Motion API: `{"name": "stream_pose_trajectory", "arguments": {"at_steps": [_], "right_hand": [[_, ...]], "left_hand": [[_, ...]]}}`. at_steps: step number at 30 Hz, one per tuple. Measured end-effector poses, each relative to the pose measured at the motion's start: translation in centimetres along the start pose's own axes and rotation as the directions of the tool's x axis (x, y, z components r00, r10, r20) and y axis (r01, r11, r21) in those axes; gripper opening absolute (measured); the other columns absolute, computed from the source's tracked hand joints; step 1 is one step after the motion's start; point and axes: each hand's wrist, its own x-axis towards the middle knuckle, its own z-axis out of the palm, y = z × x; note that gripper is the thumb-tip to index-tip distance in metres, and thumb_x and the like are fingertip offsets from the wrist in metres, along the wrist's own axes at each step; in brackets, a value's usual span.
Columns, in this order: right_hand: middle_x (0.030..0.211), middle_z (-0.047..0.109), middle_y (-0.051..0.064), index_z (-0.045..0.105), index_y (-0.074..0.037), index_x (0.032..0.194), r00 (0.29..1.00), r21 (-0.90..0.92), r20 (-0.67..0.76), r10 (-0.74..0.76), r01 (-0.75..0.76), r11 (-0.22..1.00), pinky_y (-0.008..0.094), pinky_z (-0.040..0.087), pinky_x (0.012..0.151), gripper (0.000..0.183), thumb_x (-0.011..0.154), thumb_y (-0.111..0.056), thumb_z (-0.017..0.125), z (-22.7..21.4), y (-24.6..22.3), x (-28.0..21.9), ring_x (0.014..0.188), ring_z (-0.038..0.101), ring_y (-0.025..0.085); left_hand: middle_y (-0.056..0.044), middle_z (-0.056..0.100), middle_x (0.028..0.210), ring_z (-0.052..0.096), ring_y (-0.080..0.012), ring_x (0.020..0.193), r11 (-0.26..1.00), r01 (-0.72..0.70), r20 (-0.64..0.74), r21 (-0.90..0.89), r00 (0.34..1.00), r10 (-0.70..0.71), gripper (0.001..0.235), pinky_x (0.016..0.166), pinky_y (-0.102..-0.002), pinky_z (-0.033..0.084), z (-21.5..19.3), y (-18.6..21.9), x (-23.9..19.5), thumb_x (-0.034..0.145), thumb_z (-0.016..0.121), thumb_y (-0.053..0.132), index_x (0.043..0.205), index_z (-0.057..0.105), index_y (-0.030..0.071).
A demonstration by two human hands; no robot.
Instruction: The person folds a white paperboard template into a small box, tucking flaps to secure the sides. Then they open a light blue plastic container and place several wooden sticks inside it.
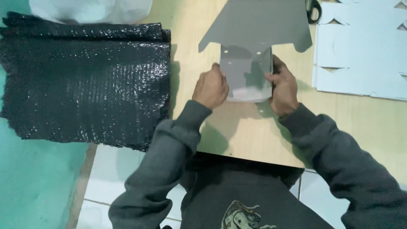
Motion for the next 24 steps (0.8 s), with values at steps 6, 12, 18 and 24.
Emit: {"name": "stream_pose_trajectory", "arguments": {"at_steps": [6, 12, 18, 24], "right_hand": [[0.121, 0.073, 0.007, 0.067, -0.004, 0.131, 0.986, 0.177, -0.144, 0.089, -0.062, 0.982, 0.035, 0.06, 0.091, 0.059, 0.075, 0.003, 0.05, 5.7, 3.2, 14.2, 0.108, 0.068, 0.026], [0.142, 0.064, 0.011, 0.056, 0.002, 0.144, 0.995, 0.197, -0.092, 0.022, -0.003, 0.98, 0.036, 0.059, 0.104, 0.061, 0.083, 0.001, 0.051, 9.0, 7.8, 22.4, 0.125, 0.065, 0.028], [0.158, 0.048, 0.018, 0.04, 0.005, 0.153, 0.992, 0.167, -0.112, 0.048, -0.029, 0.986, 0.039, 0.047, 0.12, 0.061, 0.094, 0.002, 0.055, 14.2, 8.5, 25.9, 0.143, 0.051, 0.032], [0.156, 0.051, 0.019, 0.038, 0.007, 0.153, 0.997, 0.214, -0.07, 0.007, 0.009, 0.977, 0.038, 0.048, 0.119, 0.066, 0.094, -0.001, 0.066, 18.5, 10.0, 26.0, 0.141, 0.055, 0.029]], "left_hand": [[-0.029, 0.067, 0.095, 0.068, -0.0499, 0.083, 0.988, 0.125, -0.163, 0.094, 0.981, -0.109, 0.02, 0.072, -0.056, 0.058, -4.5, -2.7, 13.2, 0.082, 0.047, -0.001, 0.091, 0.065, -0.004], [-0.027, 0.069, 0.109, 0.069, -0.0468, 0.095, 0.967, 0.199, -0.085, 0.16, 0.979, -0.187, 0.026, 0.084, -0.051, 0.058, -10.0, -6.8, 21.3, 0.087, 0.049, 0.001, 0.106, 0.067, -0.001], [-0.024, 0.071, 0.1, 0.071, -0.0411, 0.083, 0.925, 0.213, -0.182, 0.316, 0.97, -0.161, 0.017, 0.072, -0.047, 0.063, -13.6, -12.0, 25.7, 0.091, 0.058, -0.001, 0.098, 0.074, 0.001], [-0.021, 0.066, 0.113, 0.067, -0.0441, 0.1, 0.876, 0.358, -0.188, 0.322, 0.931, -0.312, 0.029, 0.081, -0.052, 0.061, -17.6, -11.1, 21.7, 0.094, 0.055, -0.006, 0.118, 0.068, 0.003]]}}
